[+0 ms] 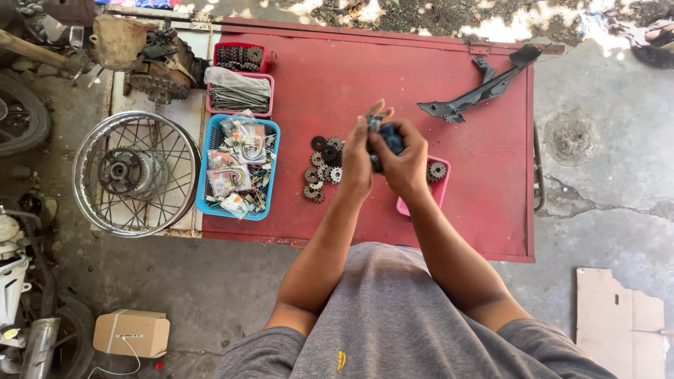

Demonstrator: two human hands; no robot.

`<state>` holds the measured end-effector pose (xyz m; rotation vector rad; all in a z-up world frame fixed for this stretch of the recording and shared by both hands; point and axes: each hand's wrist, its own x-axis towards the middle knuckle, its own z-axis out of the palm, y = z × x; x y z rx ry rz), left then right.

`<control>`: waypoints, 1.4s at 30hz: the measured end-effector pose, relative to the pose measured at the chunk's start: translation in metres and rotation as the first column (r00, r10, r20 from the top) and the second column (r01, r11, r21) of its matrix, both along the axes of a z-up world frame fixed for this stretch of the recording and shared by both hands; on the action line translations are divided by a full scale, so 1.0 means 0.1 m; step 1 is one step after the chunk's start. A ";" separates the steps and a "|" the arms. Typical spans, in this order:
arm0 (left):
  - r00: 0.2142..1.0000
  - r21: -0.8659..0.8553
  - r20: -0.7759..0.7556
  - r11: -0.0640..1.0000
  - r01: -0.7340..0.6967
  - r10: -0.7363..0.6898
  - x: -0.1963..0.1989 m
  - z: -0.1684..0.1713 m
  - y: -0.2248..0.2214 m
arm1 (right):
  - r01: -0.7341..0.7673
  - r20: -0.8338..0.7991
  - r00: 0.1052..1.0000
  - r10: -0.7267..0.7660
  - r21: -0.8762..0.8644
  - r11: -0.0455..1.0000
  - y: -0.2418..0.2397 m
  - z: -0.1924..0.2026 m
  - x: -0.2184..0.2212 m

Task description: Cleaning motorcycle engine gears using a cloth.

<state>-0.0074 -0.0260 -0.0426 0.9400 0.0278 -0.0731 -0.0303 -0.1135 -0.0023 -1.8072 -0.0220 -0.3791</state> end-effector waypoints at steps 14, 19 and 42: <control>0.997 0.083 -0.066 0.996 0.045 -0.040 0.08 -0.15 -0.01 | 0.064 0.069 0.995 -0.077 0.177 0.982 0.17 -0.01 0.02; 0.994 0.035 -0.106 0.999 -0.005 0.009 0.04 -0.25 -0.03 | 0.084 0.212 0.974 -0.074 -0.037 0.996 -0.05 -0.22 0.28; 0.881 0.254 -0.186 0.888 -0.384 0.435 0.03 0.05 0.07 | 0.039 -0.226 0.968 0.111 0.570 0.821 -0.02 0.07 0.08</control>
